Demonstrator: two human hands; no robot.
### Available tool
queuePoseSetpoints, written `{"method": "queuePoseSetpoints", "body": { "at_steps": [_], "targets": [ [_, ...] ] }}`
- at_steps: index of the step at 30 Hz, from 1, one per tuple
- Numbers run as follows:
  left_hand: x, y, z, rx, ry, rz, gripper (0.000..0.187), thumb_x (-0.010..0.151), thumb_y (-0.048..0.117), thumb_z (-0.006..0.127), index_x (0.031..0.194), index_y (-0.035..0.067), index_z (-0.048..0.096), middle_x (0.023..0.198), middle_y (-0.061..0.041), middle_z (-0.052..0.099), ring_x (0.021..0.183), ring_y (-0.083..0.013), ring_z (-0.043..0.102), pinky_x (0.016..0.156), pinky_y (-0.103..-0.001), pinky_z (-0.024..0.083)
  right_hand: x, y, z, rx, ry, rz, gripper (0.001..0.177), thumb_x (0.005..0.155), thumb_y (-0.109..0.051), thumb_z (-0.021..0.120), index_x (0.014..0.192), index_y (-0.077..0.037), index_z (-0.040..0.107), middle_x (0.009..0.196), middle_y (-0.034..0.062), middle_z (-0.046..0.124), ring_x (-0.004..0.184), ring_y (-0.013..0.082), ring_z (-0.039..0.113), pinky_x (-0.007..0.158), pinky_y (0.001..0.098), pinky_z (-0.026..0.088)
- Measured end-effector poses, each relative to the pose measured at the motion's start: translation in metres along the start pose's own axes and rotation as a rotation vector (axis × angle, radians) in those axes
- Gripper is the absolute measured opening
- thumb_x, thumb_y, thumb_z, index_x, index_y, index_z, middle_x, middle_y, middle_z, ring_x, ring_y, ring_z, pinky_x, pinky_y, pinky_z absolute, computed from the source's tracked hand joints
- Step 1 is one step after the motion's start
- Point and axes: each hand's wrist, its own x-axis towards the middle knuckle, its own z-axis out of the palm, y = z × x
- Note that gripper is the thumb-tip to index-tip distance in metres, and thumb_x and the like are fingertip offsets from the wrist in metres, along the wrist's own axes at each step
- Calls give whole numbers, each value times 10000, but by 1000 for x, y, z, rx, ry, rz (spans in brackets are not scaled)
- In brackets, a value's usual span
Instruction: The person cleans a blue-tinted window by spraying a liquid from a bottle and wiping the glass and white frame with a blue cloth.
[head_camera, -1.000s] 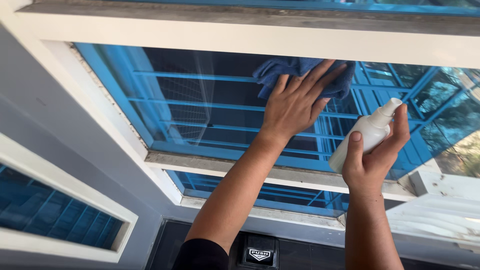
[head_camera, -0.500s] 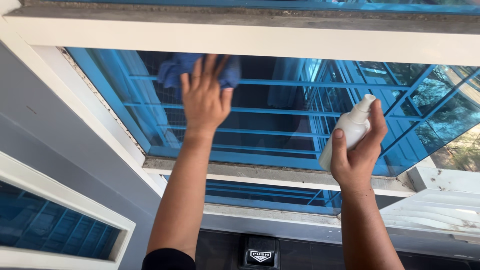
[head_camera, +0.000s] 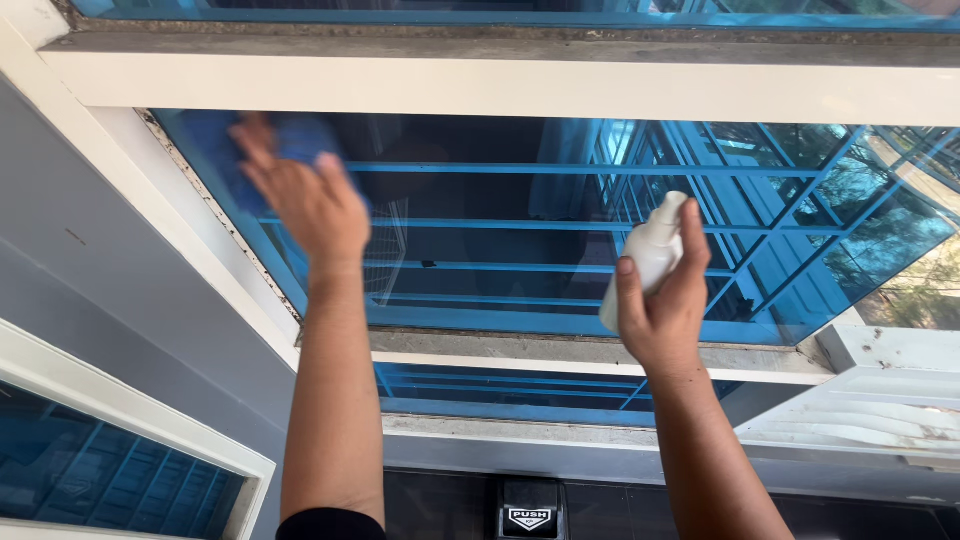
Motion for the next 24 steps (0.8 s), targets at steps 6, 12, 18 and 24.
{"method": "queuePoseSetpoints", "body": {
  "at_steps": [6,12,18,24],
  "targets": [
    [3,0,1,-142,147,-156,720,1144,550,52,1707,104,-2,1791,-190,4,1661,-376,-63,1352,-645,-5,-6,-25,14,-1,19,-92,727,1075,-156,603,1627,-48,143,1417,329,525,1154,363,676,983,490,567],
    [-14,79,19,-222,164,-151,729,1129,544,59,1693,84,20,1774,-224,0,1648,-408,-85,1340,-653,-50,-9,-25,9,25,-25,-34,731,1081,-146,605,1620,-31,124,1329,238,609,1114,286,695,950,418,574],
    [-49,155,26,-141,-44,106,701,1127,499,136,1658,40,135,1728,-252,40,1614,-456,-27,1308,-673,-8,-6,-22,-5,73,55,-31,744,1081,-121,603,1648,-44,128,1424,290,515,1217,298,636,1044,442,539],
    [-71,237,17,-123,-383,343,675,1074,538,239,1655,198,204,1737,-141,144,1579,-393,118,1217,-645,142,0,-8,-16,166,76,-34,766,1096,-45,593,1685,-50,103,1436,235,492,1244,287,634,1057,397,532]
  ]
}}
